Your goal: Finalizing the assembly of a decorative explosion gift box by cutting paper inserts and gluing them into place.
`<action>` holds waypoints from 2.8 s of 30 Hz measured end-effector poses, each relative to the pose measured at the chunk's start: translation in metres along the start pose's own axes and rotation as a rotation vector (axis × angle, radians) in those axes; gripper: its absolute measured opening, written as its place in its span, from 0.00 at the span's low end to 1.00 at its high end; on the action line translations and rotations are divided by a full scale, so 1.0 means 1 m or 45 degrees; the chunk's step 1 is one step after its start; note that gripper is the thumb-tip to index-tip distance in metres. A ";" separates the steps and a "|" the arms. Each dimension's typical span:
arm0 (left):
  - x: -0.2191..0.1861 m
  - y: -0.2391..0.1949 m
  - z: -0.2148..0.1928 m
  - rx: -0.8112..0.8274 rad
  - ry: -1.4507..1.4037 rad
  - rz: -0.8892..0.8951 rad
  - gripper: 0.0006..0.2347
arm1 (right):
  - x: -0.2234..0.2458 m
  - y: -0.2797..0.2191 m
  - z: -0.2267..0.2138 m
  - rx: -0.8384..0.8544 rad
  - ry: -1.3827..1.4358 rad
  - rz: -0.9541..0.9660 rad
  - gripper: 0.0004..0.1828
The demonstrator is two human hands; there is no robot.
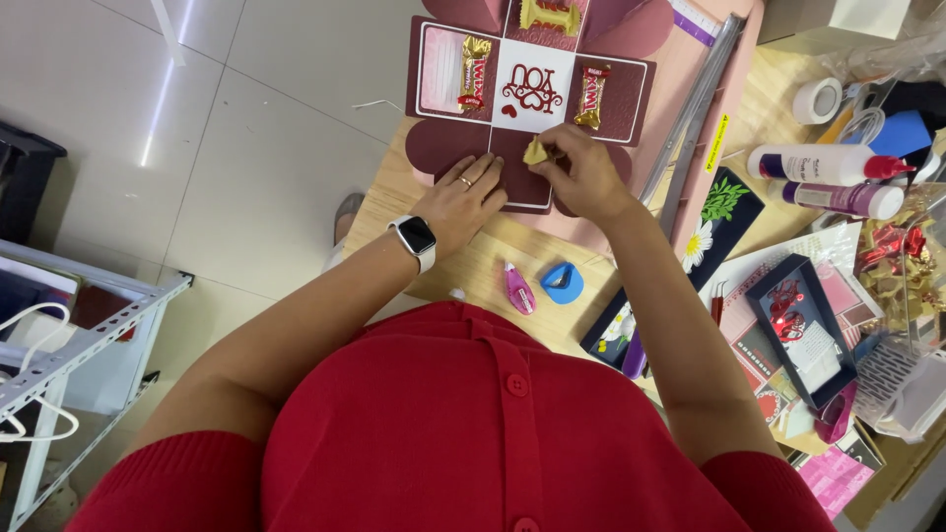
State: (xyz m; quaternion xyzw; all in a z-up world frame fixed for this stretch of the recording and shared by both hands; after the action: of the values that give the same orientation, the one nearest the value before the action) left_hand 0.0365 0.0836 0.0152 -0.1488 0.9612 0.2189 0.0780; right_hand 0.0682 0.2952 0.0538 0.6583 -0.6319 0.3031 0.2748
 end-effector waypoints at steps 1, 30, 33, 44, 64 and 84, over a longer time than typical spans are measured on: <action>-0.001 0.000 -0.001 0.000 0.001 -0.002 0.09 | -0.002 -0.002 0.001 0.002 0.000 -0.001 0.16; 0.013 0.033 -0.019 0.028 -1.995 -1.439 0.15 | 0.047 -0.033 0.018 -0.492 0.703 0.309 0.21; 0.007 0.030 -0.016 0.017 -2.014 -1.484 0.12 | 0.031 -0.049 0.031 -0.554 0.861 0.341 0.24; 0.005 0.034 -0.028 0.142 -1.919 -1.527 0.05 | 0.018 -0.076 0.056 -0.952 1.222 0.813 0.18; 0.035 0.065 -0.015 -0.011 -1.312 -1.324 0.07 | -0.013 -0.027 0.030 -0.941 0.539 0.789 0.05; 0.048 0.055 0.004 0.068 -1.228 -1.261 0.08 | -0.024 -0.032 0.041 -1.000 0.407 0.792 0.16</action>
State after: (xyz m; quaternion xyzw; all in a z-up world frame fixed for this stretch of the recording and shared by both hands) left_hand -0.0263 0.1203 0.0231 -0.4542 0.6432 0.1754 0.5910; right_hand 0.1018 0.2819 0.0094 0.2327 -0.8136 0.2073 0.4908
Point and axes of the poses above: each hand's wrist, its own y-axis towards the middle knuckle, its own z-axis out of the palm, x = y × z, the point moved 4 cm from there along y, towards the middle knuckle, and after that the axes turned 3 degrees about -z, right-handed, at the moved point
